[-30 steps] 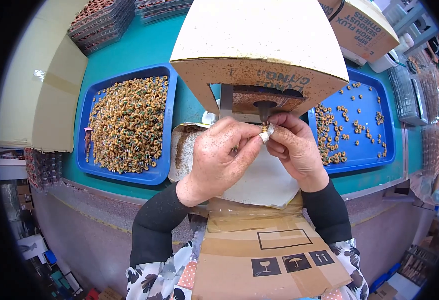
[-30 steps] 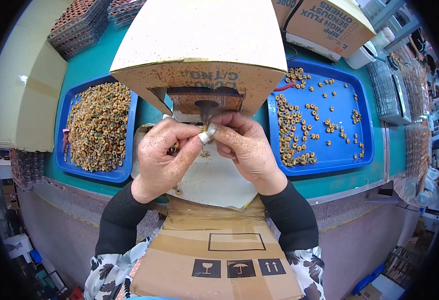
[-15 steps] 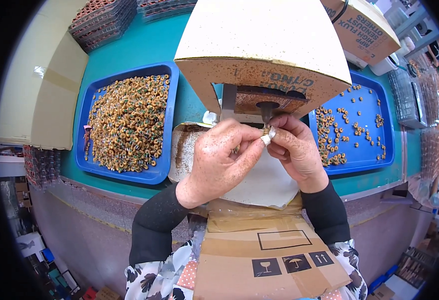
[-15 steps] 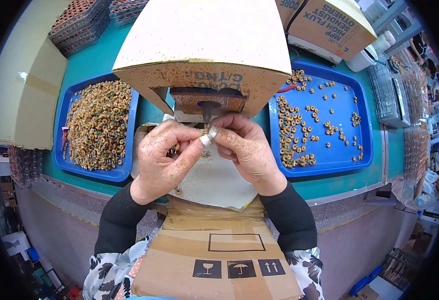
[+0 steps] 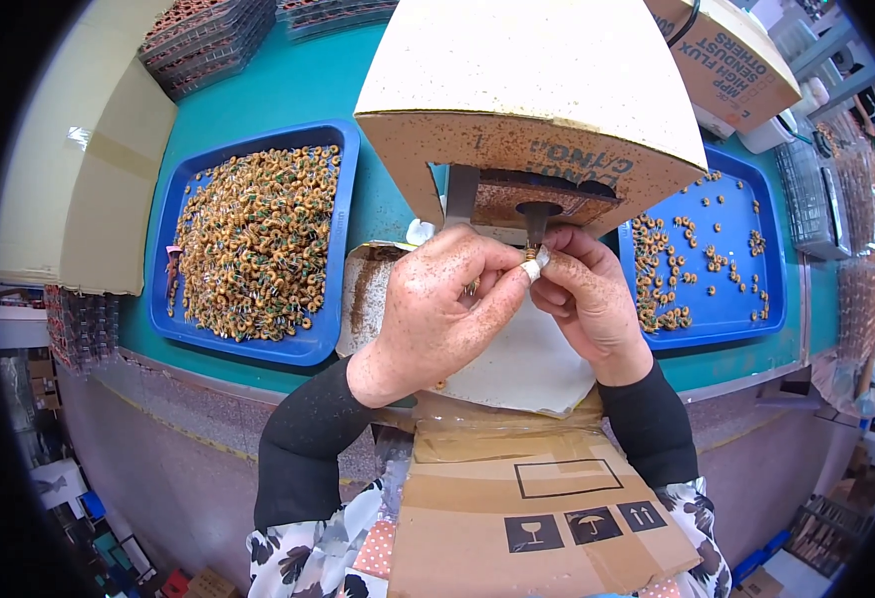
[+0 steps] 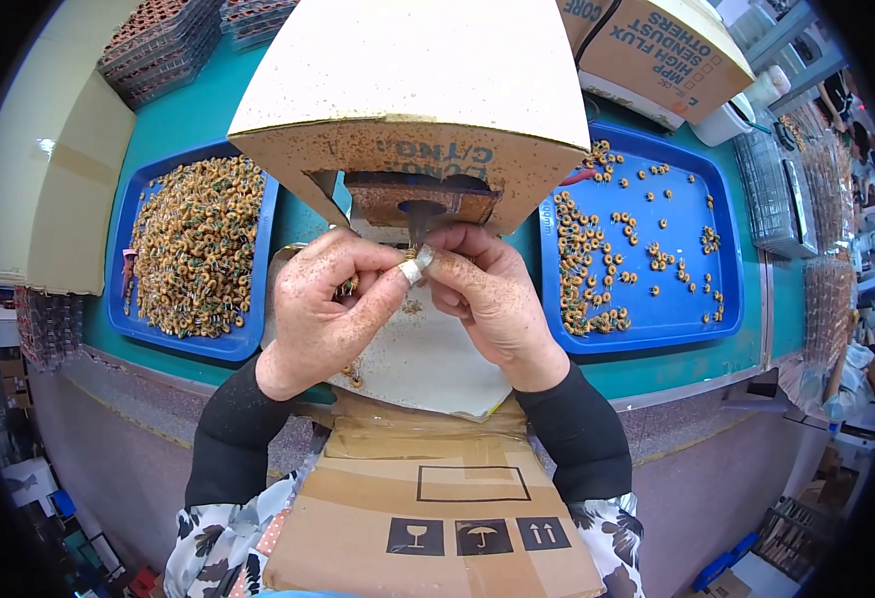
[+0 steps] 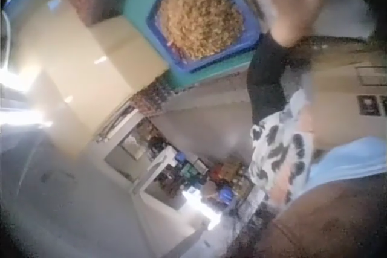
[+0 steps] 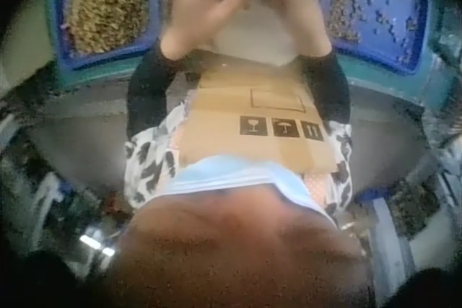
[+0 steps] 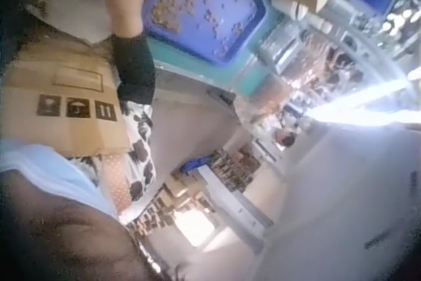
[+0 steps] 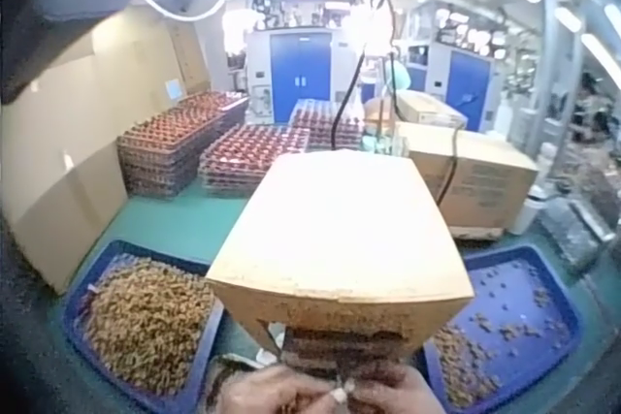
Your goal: Assemble small metal and plastic components using a manual hand press on a manufacturing line.
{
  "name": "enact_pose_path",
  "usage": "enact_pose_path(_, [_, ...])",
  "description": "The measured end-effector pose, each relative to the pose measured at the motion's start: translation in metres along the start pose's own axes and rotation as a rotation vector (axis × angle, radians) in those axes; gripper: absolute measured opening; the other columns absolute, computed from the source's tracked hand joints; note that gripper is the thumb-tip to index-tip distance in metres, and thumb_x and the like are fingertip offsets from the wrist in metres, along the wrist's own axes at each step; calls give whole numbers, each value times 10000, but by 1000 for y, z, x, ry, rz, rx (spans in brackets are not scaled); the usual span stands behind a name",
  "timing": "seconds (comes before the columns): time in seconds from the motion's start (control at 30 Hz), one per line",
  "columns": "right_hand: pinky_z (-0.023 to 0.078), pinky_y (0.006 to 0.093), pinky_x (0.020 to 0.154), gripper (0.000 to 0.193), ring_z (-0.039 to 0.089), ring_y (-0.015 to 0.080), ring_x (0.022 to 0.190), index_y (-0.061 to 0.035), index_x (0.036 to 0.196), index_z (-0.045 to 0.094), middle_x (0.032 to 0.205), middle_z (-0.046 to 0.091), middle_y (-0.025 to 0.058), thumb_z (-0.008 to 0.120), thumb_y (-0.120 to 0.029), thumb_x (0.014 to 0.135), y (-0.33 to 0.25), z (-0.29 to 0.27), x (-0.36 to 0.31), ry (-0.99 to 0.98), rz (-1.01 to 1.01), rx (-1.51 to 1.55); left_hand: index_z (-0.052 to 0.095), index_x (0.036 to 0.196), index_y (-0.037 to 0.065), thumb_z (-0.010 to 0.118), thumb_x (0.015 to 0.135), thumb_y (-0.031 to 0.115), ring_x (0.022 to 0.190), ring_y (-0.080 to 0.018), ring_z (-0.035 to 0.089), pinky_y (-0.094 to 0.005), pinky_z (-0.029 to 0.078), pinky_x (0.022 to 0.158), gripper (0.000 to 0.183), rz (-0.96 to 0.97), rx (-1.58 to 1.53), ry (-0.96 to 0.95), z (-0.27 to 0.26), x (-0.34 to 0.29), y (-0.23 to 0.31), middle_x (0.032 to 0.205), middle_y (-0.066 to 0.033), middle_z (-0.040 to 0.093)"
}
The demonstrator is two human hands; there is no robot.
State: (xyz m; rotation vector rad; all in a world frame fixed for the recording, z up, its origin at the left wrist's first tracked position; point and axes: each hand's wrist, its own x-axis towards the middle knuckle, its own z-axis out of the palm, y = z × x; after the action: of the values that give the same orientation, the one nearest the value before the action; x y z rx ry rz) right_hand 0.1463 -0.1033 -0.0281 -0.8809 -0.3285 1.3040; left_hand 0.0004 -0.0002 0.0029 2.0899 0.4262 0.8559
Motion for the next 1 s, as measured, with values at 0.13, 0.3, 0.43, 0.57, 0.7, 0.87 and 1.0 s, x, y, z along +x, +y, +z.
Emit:
enact_pose_path(0.13, [275, 196, 496, 143, 367, 51, 568, -36, 1003, 579, 779, 544, -8, 622, -67, 870, 1, 2, 0, 18, -4, 2, 646, 801, 25, 687, 760, 34, 550, -155, 519, -294, 423, 497, 59, -1, 7, -4, -1, 3, 0, 668, -56, 563])
enact_pose_path(0.3, [273, 193, 496, 147, 363, 50, 567, -34, 1013, 573, 785, 545, -7, 614, -65, 876, 2, 1, 0, 15, -9, -3, 644, 796, 24, 687, 759, 34, 551, -158, 521, -293, 424, 497, 58, -3, 19, 23, 1, 0, 1, 673, -55, 569])
enact_pose_path(0.43, [273, 192, 496, 136, 363, 47, 569, -33, 1001, 577, 788, 547, -7, 619, -69, 876, 0, -1, 0, -4, 2, 6, 645, 800, 24, 689, 760, 37, 552, -153, 520, -289, 423, 498, 62, 0, 18, 25, 2, 0, 1, 670, -57, 567])
enact_pose_path(0.57, [277, 190, 499, 132, 365, 45, 571, -31, 993, 587, 790, 549, -7, 630, -70, 874, -1, 2, -2, 18, 9, -60, 638, 805, 31, 722, 744, 67, 551, -129, 503, -268, 414, 496, 110, -47, -23, 9, 1, -4, 3, 677, -47, 557])
enact_pose_path(0.7, [310, 192, 516, 166, 396, 51, 593, -27, 1026, 583, 842, 578, 5, 633, -67, 873, 4, -3, -3, -30, 31, -58, 629, 789, 38, 749, 742, 100, 548, -99, 472, -252, 402, 492, 143, -146, -26, 17, 4, -6, -2, 690, -13, 554])
enact_pose_path(0.87, [423, 238, 653, 219, 526, 112, 771, -16, 1105, 555, 980, 608, 56, 593, -106, 909, 4, -2, 1, -68, 80, 64, 620, 864, 27, 684, 805, 128, 539, -81, 450, -215, 338, 459, 133, -531, -711, -6, 3, -8, -13, 731, -1, 575])
enact_pose_path(1.0, [474, 341, 880, 302, 585, 205, 1006, -3, 1188, 520, 1120, 595, 115, 520, -204, 962, 4, -1, 0, -100, 87, 126, 604, 989, 15, 623, 844, 154, 553, -61, 450, -179, 290, 454, 201, -684, -1465, -175, -11, -7, -28, 788, -19, 605])
